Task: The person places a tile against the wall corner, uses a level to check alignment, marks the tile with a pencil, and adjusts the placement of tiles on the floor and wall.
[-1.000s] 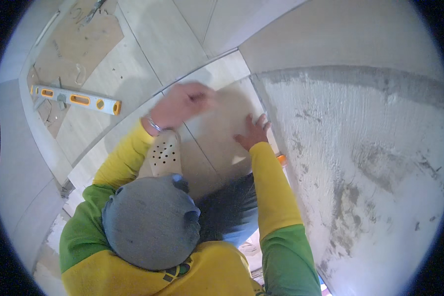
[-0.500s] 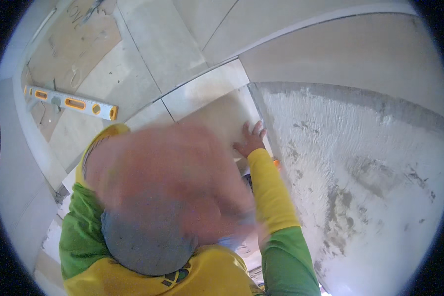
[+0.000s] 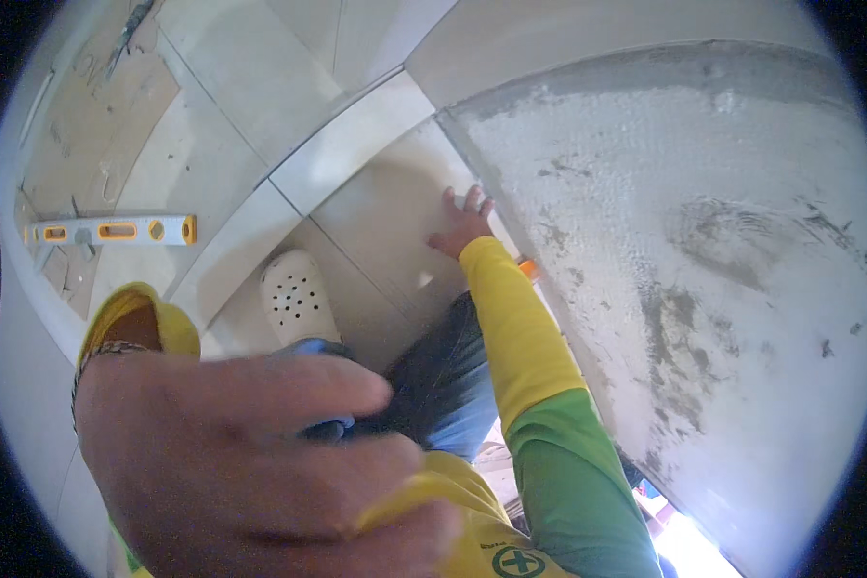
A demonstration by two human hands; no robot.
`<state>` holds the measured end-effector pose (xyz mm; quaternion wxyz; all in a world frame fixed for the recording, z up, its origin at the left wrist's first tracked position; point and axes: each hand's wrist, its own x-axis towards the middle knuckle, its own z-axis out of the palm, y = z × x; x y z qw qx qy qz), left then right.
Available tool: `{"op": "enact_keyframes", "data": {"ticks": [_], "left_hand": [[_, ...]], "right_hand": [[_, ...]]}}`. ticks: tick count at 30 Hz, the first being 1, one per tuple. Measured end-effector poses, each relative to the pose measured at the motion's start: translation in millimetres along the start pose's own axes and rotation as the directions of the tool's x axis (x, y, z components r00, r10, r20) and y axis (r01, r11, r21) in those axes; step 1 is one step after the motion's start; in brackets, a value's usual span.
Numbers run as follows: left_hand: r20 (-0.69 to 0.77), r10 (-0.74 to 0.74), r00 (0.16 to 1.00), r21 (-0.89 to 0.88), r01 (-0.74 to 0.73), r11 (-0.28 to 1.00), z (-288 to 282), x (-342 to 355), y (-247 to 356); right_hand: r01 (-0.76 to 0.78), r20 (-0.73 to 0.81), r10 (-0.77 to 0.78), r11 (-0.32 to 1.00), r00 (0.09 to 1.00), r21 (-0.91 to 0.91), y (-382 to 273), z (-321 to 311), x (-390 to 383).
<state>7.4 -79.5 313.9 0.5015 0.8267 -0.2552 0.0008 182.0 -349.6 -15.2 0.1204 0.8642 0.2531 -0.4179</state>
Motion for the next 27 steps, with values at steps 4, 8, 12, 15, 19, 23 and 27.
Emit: {"op": "enact_keyframes", "data": {"ticks": [4, 8, 12, 15, 19, 23, 27], "left_hand": [[-0.267, -0.208, 0.941, 0.2, 0.265, 0.943, -24, -41, -49], [-0.49, -0.556, 0.672, -0.421, 0.377, 0.825, -1, -61, -176], [-0.455, -0.735, 0.503, -0.438, 0.592, 0.676, 35, -107, -254], [-0.4, -0.81, 0.43, -0.446, 0.681, 0.582, 49, -109, -260], [-0.364, -0.84, 0.402, -0.405, 0.745, 0.531, 55, -121, -253], [-0.338, -0.871, 0.357, -0.294, 0.839, 0.458, 61, -118, -238], [-0.335, -0.862, 0.38, -0.383, 0.781, 0.493, 78, -130, -246]], "right_hand": [[0.091, 0.022, -0.091, 0.995, 0.996, -0.04, -29, -1, 4], [0.054, -0.024, -0.06, 0.975, 0.998, -0.217, 6, -2, -5], [0.026, -0.051, -0.027, 0.999, 0.998, -0.029, -29, -23, -16], [0.247, -0.347, -0.036, 0.77, 0.937, 0.588, 1, -4, 7], [0.321, -0.33, 0.043, 0.14, 0.943, 0.937, -59, -19, 4], [0.195, -0.189, 0.049, -0.321, 0.981, 0.927, -96, -33, 17], [0.163, -0.176, 0.016, -0.476, 0.984, 0.865, -109, -30, 22]]}}
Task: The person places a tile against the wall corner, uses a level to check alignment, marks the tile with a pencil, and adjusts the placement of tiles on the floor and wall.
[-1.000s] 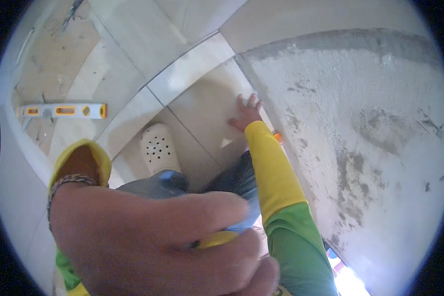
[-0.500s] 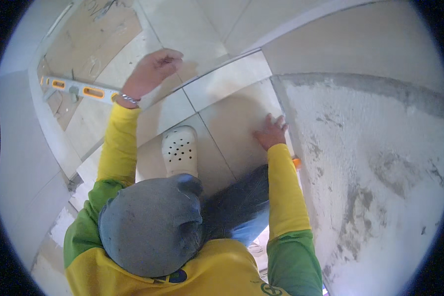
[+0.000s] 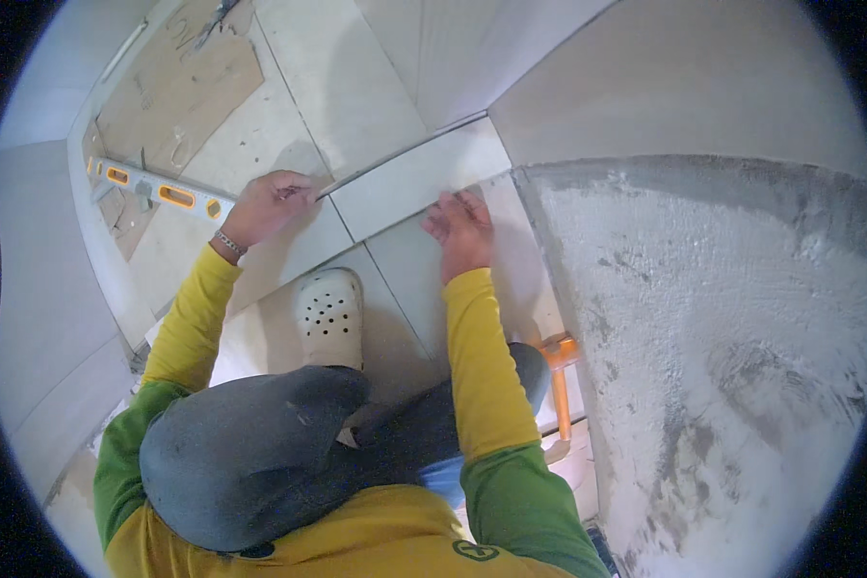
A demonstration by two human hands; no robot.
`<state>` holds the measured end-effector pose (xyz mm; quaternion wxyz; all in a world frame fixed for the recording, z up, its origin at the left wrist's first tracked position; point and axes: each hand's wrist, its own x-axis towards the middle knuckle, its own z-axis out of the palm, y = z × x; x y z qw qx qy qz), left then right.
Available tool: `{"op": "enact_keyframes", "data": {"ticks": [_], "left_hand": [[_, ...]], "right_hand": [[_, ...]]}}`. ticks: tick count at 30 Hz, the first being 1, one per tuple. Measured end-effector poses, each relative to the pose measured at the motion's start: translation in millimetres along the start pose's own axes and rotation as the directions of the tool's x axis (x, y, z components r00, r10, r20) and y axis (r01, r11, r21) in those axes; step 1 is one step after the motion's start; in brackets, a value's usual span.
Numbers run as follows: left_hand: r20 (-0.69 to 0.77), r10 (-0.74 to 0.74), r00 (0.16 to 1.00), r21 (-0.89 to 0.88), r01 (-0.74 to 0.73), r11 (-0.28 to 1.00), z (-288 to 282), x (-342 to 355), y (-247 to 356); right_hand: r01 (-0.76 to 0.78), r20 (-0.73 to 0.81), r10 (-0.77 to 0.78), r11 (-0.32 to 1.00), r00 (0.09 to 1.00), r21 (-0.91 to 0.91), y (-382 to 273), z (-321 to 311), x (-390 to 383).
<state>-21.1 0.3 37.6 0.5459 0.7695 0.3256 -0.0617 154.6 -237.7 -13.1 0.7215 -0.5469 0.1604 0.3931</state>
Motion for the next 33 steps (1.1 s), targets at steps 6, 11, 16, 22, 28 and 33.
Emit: {"op": "enact_keyframes", "data": {"ticks": [6, 11, 16, 22, 28, 33], "left_hand": [[-0.052, 0.038, 0.998, 0.237, -0.025, 0.971, 9, 2, -4], [-0.051, 0.047, 0.998, 0.245, -0.033, 0.969, 8, 5, -3], [-0.038, 0.03, 0.999, 0.293, -0.017, 0.956, 9, 21, 22], [0.064, 0.013, 0.998, 0.146, -0.022, 0.989, 21, 53, 31], [0.114, 0.089, 0.99, 0.138, -0.104, 0.985, 32, 71, 31], [0.118, 0.079, 0.99, 0.225, -0.104, 0.969, 34, 74, 43]], "right_hand": [[-0.04, 0.008, 0.04, 0.998, 0.999, 0.041, 6, 2, 0], [-0.083, 0.024, 0.083, 0.997, 0.996, 0.005, 4, 5, 7], [-0.046, 0.017, 0.046, 0.999, 0.999, 0.017, 4, 7, 7], [-0.071, 0.008, 0.07, 0.994, 0.998, 0.086, 9, 3, 13], [-0.076, -0.005, 0.077, 0.997, 0.997, 0.031, 8, 8, 11], [-0.055, -0.021, 0.056, 0.998, 0.998, 0.034, 7, 9, 12]]}}
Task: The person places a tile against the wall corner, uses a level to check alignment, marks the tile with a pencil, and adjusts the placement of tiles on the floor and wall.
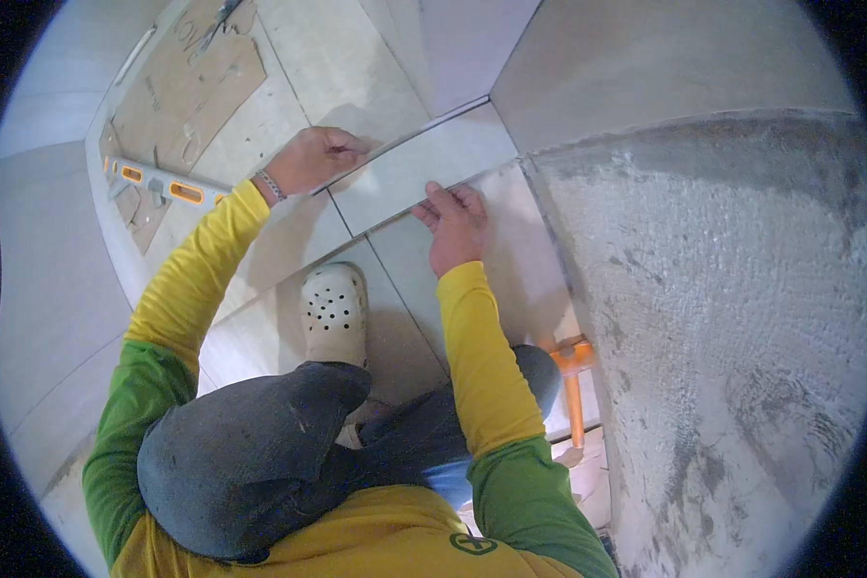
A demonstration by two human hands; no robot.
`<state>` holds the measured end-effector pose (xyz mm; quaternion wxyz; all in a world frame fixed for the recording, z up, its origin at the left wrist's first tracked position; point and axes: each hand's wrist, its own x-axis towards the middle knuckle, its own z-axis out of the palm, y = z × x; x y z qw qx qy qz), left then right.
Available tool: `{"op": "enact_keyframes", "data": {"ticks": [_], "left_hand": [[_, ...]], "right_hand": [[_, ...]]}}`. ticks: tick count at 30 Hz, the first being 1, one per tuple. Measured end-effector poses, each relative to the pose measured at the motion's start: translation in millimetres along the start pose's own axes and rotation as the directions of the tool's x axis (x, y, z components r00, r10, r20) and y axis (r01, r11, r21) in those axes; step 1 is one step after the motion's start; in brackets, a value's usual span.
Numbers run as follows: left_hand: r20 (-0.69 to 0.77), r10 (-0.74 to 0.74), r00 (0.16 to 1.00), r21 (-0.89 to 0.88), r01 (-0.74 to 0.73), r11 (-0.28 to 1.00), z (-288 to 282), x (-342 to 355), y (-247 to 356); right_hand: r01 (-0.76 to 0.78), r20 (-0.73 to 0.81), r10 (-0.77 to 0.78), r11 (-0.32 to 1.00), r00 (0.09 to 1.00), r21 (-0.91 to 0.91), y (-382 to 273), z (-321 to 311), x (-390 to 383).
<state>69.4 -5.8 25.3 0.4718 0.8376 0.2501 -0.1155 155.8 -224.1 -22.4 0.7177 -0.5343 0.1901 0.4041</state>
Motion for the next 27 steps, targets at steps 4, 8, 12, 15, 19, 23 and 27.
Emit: {"op": "enact_keyframes", "data": {"ticks": [4, 8, 12, 15, 19, 23, 27], "left_hand": [[0.007, -0.001, 1.0, -0.029, 0.001, 1.0, 0, 2, -1], [-0.003, 0.011, 1.0, -0.028, -0.011, 1.0, 2, 4, -9], [0.002, -0.006, 1.0, -0.044, 0.006, 0.999, 2, 5, -10], [0.001, -0.025, 1.0, -0.102, 0.025, 0.994, 3, 4, -10], [0.003, 0.014, 1.0, 0.01, -0.014, 1.0, -3, 3, -11], [0.024, 0.012, 1.0, 0.059, -0.013, 0.998, -5, 2, 4], [0.039, 0.008, 0.999, 0.031, -0.009, 0.999, -4, 5, -4]], "right_hand": [[0.021, 0.004, -0.021, 1.0, 1.0, 0.022, 2, -3, 4], [0.028, -0.004, -0.027, 0.999, 1.0, 0.031, 2, -2, 3], [0.044, 0.0, -0.045, 0.998, 0.999, 0.038, 3, -2, 2], [0.05, 0.012, -0.051, 0.998, 0.999, 0.049, 5, -3, 2], [0.058, 0.021, -0.059, 0.998, 0.998, 0.032, 4, 3, -2], [0.036, -0.006, -0.036, 0.999, 0.999, -0.035, -4, 2, -6], [0.052, -0.027, -0.053, 0.997, 0.998, -0.051, 0, 0, -2]]}}
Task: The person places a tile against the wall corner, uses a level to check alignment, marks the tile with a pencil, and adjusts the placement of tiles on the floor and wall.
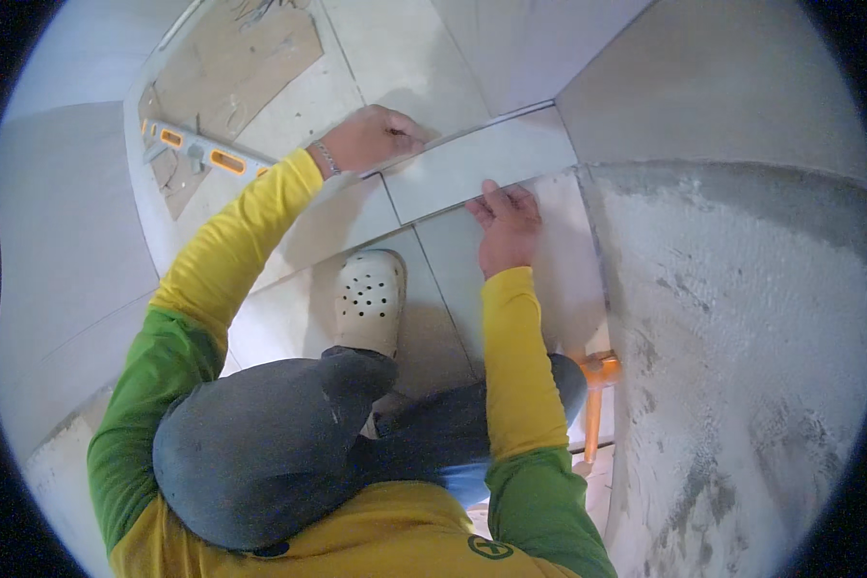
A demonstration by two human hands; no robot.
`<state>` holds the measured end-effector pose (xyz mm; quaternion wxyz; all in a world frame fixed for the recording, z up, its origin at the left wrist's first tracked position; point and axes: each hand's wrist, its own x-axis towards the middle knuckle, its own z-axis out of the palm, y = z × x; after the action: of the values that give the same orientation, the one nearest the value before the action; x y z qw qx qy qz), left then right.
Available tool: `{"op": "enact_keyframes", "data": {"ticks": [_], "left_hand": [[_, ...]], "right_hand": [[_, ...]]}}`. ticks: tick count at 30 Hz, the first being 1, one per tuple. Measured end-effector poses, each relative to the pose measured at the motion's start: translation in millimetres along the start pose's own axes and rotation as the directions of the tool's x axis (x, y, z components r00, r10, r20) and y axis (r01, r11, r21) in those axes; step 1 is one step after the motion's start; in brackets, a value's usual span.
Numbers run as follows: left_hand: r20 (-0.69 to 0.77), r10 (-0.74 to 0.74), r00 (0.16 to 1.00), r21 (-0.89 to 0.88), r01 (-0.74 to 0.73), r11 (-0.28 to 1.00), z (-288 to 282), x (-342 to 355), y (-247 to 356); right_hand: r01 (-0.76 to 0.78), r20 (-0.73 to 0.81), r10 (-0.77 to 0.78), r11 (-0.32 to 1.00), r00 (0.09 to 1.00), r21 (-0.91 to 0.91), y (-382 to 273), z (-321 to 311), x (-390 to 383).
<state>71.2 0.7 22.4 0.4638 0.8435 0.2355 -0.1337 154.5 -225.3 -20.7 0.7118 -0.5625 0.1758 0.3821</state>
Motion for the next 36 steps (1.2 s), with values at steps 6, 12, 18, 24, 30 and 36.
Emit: {"op": "enact_keyframes", "data": {"ticks": [6, 12, 18, 24, 30, 36], "left_hand": [[0.025, -0.043, 0.999, 0.005, 0.043, 0.999, -1, 1, -5], [0.028, -0.055, 0.998, -0.051, 0.057, 0.997, -1, 0, -2], [0.032, -0.016, 0.999, 0.008, 0.015, 1.0, 2, 4, -5], [0.052, -0.058, 0.997, -0.033, 0.059, 0.998, -1, 0, -2], [0.015, -0.021, 1.0, -0.091, 0.023, 0.996, 6, 3, -9], [0.038, -0.077, 0.996, -0.147, 0.082, 0.986, 6, 4, -8]], "right_hand": [[0.042, 0.016, -0.042, 0.999, 0.999, 0.03, 4, 2, 2], [0.044, 0.074, -0.049, 0.996, 0.996, 0.078, 5, -2, 4], [0.005, 0.056, -0.005, 1.0, 0.998, -0.001, -1, 0, 2], [0.006, 0.052, -0.008, 0.999, 0.999, 0.034, 0, 4, 0], [-0.014, 0.042, 0.012, 0.999, 0.999, 0.041, -2, 3, -1], [-0.011, 0.052, 0.008, 0.997, 0.999, 0.07, 0, 0, 1]]}}
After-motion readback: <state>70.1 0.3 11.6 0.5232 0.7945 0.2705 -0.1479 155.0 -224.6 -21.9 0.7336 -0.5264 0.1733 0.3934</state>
